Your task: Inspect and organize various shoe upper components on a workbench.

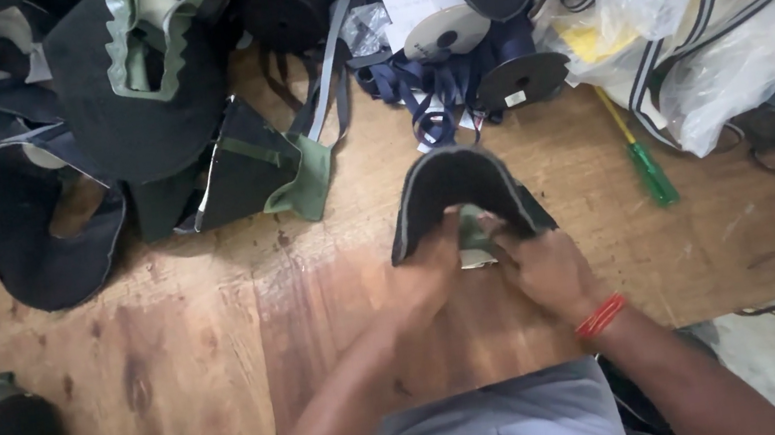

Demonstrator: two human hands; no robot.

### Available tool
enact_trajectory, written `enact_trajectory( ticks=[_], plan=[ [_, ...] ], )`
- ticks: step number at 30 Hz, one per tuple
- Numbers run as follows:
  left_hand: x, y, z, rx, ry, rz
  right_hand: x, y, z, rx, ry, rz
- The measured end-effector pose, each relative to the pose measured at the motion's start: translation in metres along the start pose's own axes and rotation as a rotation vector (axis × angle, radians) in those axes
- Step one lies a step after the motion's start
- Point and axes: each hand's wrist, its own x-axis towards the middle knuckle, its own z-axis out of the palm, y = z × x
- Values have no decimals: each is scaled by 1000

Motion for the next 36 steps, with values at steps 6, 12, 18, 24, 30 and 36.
enact_trajectory(
  ticks=[6, 12, 18, 24, 30, 36],
  plan=[
    [-1, -13, 19, 910, 220, 685, 3, 31, 28, -105, 183, -254],
    [-19, -36, 7, 1298, 133, 884, -2, 27, 14, -220, 84, -378],
    [-31, -45, 11, 494, 64, 738, -1, 2, -52, 492, -209, -174],
    [-44, -36, 17, 1060, 161, 903, -15, 18, -16, -49, -139, -512],
    [-40, -32, 12, 1034, 12, 930, -4, -24, -51, 99, -318, 337],
    [-35, -59, 19, 970, -36, 961, -6, -14, 7, 192, 269, -431]
  ],
)
